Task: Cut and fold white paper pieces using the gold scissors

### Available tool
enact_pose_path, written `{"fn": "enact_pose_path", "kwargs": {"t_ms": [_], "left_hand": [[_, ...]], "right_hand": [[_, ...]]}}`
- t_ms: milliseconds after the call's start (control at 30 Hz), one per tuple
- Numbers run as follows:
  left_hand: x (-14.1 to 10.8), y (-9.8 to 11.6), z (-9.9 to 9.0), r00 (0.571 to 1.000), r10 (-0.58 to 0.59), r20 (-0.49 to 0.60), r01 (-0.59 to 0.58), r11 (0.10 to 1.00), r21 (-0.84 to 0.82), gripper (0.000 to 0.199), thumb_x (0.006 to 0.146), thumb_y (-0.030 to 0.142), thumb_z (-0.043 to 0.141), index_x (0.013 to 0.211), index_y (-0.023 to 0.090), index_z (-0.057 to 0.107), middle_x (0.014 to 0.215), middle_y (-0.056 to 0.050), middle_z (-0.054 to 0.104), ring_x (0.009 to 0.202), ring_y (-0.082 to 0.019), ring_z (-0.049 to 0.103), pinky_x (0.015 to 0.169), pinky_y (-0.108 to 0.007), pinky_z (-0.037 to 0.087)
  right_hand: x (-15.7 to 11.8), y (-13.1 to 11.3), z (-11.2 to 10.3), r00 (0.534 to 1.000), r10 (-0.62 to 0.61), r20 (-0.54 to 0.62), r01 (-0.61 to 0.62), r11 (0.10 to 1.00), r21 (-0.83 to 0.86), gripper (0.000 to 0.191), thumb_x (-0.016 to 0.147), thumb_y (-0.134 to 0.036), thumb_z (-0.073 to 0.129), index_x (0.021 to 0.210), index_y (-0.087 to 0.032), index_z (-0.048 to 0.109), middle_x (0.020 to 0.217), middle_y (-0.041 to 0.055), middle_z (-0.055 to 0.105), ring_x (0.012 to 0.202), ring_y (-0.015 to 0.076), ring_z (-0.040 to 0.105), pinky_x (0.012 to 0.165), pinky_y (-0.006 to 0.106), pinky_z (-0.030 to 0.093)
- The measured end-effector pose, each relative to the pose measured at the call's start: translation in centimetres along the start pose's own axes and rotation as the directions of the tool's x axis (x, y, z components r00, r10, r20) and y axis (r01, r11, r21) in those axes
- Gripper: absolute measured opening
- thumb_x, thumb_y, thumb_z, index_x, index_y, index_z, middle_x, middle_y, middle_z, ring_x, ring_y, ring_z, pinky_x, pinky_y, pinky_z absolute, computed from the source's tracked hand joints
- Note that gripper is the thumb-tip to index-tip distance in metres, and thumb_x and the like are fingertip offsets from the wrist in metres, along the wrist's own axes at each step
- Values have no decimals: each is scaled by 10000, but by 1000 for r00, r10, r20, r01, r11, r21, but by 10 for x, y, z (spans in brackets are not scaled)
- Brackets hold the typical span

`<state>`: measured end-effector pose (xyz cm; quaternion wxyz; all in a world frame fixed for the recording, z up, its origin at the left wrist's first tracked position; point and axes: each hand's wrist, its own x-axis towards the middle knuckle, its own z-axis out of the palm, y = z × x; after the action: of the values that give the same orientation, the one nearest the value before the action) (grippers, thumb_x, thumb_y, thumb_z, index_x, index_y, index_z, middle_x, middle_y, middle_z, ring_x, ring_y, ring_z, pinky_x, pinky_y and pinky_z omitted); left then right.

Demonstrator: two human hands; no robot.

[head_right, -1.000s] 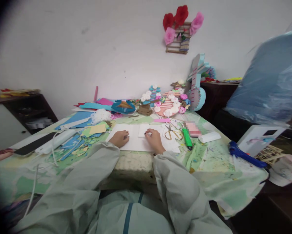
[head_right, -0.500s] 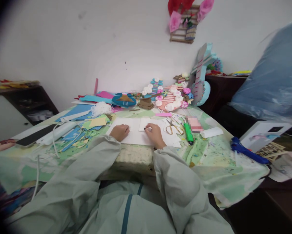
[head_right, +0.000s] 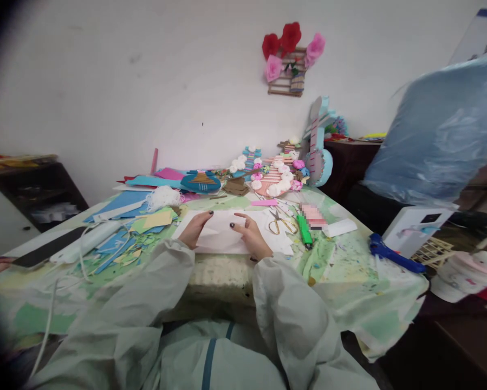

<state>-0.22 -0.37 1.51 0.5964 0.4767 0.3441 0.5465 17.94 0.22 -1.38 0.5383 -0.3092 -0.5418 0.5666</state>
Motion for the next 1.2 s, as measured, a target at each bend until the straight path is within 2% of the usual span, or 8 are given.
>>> {"fn": "enact_pose_path", "kwargs": {"t_ms": [167, 300, 400, 500, 733, 933, 1067, 1200], "left_hand": [[5, -15, -11, 982, -10, -187, -4, 997, -74, 274, 636, 352, 671, 811, 145, 628, 664, -4, 664, 641, -177, 626, 622, -290, 490], [8, -17, -16, 961, -2, -278, -20, 997, -77, 208, 654, 325, 667, 778, 163, 633, 650, 3, 671, 650, -174, 636, 588, -269, 489], [5, -17, -13, 980, -74, -182, 46, 987, -151, 246, 662, 371, 673, 768, 150, 648, 659, -31, 681, 635, -181, 642, 568, -277, 493], [4, -20, -10, 991, -93, -97, 84, 992, -94, 287, 582, 336, 759, 750, 122, 670, 668, -55, 688, 591, -169, 628, 525, -260, 472], [4, -25, -10, 983, 30, -179, -34, 999, -23, 344, 492, 306, 831, 734, 110, 683, 674, -52, 696, 625, -174, 641, 601, -280, 505], [7, -27, -16, 984, 58, -166, -56, 998, 15, 306, 524, 256, 799, 784, 126, 703, 683, -42, 692, 611, -145, 631, 532, -229, 489], [7, -23, -18, 983, 32, -183, -23, 998, 52, 301, 510, 201, 763, 796, 133, 697, 696, -44, 686, 574, -143, 620, 484, -232, 478], [0, -14, -15, 994, 49, -94, -46, 999, 25, 338, 483, 154, 710, 820, 124, 696, 668, -43, 681, 577, -156, 627, 521, -262, 499]], "right_hand": [[-4, -2, -1, 999, 39, 38, -43, 994, 98, 393, 557, -276, 766, 908, -152, 638, 825, 53, 706, 689, 173, 651, 659, 289, 514], [1, 6, -4, 997, 81, 10, -80, 997, -9, 259, 566, -270, 749, 764, -133, 656, 700, 34, 688, 574, 134, 600, 547, 239, 472], [5, 10, -8, 997, 14, -76, -20, 997, -78, 248, 577, -294, 741, 748, -136, 656, 618, 12, 655, 492, 109, 540, 454, 208, 400], [8, 10, -11, 991, -44, -124, 33, 995, -92, 286, 592, -331, 734, 790, -141, 656, 594, -1, 636, 464, 103, 514, 437, 210, 379], [7, 3, -11, 998, -55, -37, 47, 980, -195, 280, 602, -393, 714, 694, -152, 605, 547, -25, 553, 460, 88, 458, 440, 205, 364], [2, -3, -15, 978, -190, -88, 159, 947, -278, 228, 631, -347, 659, 574, -174, 522, 468, -67, 390, 438, 65, 330, 424, 198, 264], [3, -2, -19, 981, -166, -98, 135, 955, -264, 154, 645, -303, 593, 719, -174, 632, 501, -53, 447, 459, 78, 366, 431, 197, 287], [2, -3, -21, 987, -123, -102, 94, 964, -249, 240, 663, -258, 540, 824, -166, 691, 534, -22, 516, 500, 104, 454, 474, 215, 381]]}}
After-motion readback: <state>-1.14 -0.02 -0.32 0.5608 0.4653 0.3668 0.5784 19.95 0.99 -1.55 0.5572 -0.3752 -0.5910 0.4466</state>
